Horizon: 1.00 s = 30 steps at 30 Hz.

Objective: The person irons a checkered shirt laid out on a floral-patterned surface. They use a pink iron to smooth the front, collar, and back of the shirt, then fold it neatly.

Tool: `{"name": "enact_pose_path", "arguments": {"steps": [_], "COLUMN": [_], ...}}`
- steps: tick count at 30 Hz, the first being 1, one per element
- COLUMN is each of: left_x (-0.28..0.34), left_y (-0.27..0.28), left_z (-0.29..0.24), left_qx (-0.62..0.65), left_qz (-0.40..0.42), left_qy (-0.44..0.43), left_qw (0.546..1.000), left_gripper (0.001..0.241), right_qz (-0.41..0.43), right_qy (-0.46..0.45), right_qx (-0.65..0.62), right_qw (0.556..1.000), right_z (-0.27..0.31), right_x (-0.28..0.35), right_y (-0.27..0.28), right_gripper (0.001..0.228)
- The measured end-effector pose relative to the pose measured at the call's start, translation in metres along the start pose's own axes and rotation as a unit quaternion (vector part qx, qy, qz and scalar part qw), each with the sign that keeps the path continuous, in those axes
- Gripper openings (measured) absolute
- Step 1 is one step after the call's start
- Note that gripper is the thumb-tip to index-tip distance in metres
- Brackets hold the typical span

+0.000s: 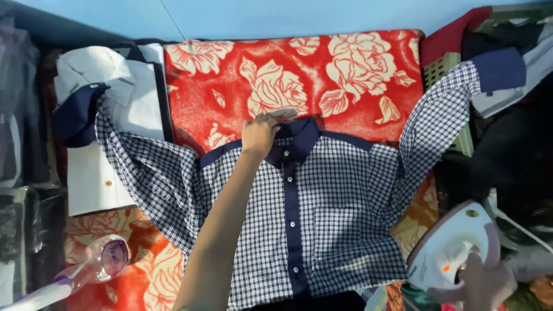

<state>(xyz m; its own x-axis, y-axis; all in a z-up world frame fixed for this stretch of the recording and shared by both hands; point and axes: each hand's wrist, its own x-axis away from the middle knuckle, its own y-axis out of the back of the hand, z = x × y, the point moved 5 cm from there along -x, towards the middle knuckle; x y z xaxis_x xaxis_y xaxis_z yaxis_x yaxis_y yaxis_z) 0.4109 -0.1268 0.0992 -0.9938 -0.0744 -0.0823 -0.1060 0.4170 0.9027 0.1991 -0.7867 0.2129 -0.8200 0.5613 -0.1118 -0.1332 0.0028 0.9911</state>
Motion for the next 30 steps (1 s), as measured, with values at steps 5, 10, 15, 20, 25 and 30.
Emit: {"name": "enact_pose_path", "arguments": {"steps": [5, 10, 15, 20, 25, 30], "left_x": [-0.008, -0.008, -0.008, 0.019, 0.056, 0.047], "left_y": [-0.018, -0.024, -0.034, 0.013, 0.007, -0.015], "left_z": [0.014, 0.021, 0.03, 0.022, 0.038, 0.045], "left_qx": [0.04, 0.05, 0.054, 0.134, 0.121, -0.056], "left_qz": [0.046, 0.05, 0.055, -0.061, -0.134, -0.206], "left_qy": [0.085, 0.129, 0.162, 0.243, 0.226, 0.142], "left_qw": [0.994, 0.989, 0.984, 0.959, 0.957, 0.967], "left_gripper": [0.021, 0.02, 0.024, 0.03, 0.026, 0.019], "right_qz": [0.078, 0.221, 0.268, 0.249, 0.283, 0.322], "right_qy": [0.014, 0.181, 0.316, 0.321, 0.338, 0.34], "right_qx": [-0.067, -0.251, -0.018, 0.046, 0.026, 0.096], "right_qw": [0.995, 0.925, 0.91, 0.912, 0.897, 0.878], "right_z": [0.129, 0.338, 0.466, 0.536, 0.545, 0.517], "right_x": [0.04, 0.057, 0.083, 0.058, 0.052, 0.076], "right_y": [0.102, 0.092, -0.03, -0.101, -0.113, -0.074], "right_gripper": [0.049, 0.074, 0.032, 0.047, 0.049, 0.051]}}
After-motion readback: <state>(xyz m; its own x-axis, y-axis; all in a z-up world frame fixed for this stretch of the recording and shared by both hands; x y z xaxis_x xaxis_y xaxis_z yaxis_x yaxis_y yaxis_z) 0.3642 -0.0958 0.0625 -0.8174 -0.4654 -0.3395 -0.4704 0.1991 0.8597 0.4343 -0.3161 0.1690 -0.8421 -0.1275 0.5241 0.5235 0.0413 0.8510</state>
